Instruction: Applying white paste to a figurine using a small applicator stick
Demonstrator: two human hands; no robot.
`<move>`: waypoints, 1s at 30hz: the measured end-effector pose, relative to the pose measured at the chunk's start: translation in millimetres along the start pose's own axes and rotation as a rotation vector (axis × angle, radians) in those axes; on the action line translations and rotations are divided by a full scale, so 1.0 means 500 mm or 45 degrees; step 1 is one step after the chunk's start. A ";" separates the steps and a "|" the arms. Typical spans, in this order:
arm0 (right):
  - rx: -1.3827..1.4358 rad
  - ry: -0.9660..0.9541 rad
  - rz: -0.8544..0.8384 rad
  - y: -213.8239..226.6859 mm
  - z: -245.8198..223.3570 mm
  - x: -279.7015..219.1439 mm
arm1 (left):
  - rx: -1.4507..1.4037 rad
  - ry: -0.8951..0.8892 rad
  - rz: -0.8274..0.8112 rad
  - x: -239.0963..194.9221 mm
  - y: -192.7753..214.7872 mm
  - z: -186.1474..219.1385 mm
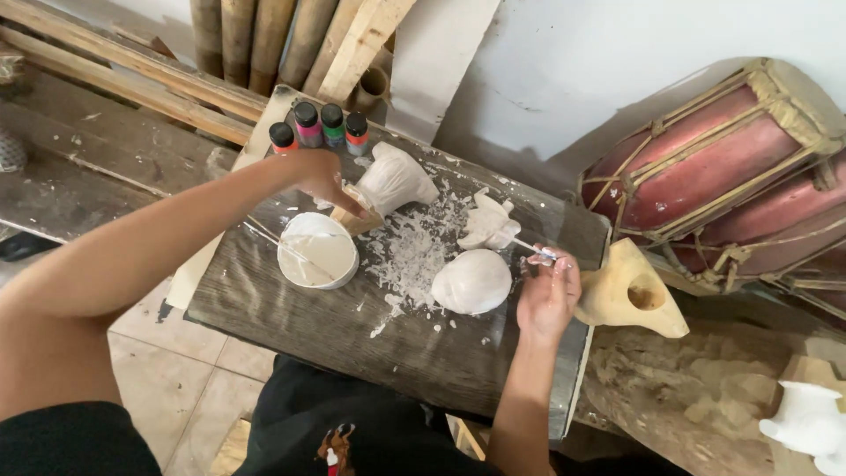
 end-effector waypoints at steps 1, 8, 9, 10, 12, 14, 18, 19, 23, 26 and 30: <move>-0.004 -0.001 0.003 0.007 -0.003 -0.007 | -0.001 -0.004 -0.003 0.022 -0.011 0.005; 0.021 0.140 0.020 -0.020 -0.044 -0.024 | 0.430 0.237 -0.239 0.072 -0.030 0.040; 0.052 0.183 0.021 -0.032 -0.052 -0.028 | 0.445 0.278 -0.266 0.044 -0.023 0.057; 0.055 0.190 0.023 -0.032 -0.052 -0.031 | 0.451 0.278 -0.261 0.022 -0.018 0.070; 0.069 0.200 0.022 -0.031 -0.054 -0.042 | 0.247 0.401 -0.116 -0.028 -0.007 0.090; 0.067 0.204 0.030 -0.021 -0.050 -0.049 | 0.162 0.343 -0.138 0.024 -0.026 0.074; 0.059 0.204 0.016 -0.010 -0.054 -0.059 | 0.022 0.245 -0.031 -0.070 0.023 0.118; 0.060 0.204 0.019 -0.007 -0.053 -0.059 | 0.024 0.246 -0.033 -0.040 0.012 0.107; 0.061 0.245 0.033 -0.029 -0.064 -0.063 | 0.048 0.227 0.018 -0.024 0.012 0.115; 0.063 0.269 0.045 -0.051 -0.079 -0.071 | 0.109 0.285 0.012 -0.088 0.035 0.173; 0.086 0.271 0.069 -0.049 -0.085 -0.075 | 0.194 0.393 -0.003 -0.070 0.009 0.212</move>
Point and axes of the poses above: each hand's wrist, its own x-axis towards the middle knuckle, its own y-axis out of the back of the hand, z = x × y, the point moved 4 cm from there along x, towards the middle knuckle, and after that the axes turned 9 degrees about -z, right-handed, at the moved point
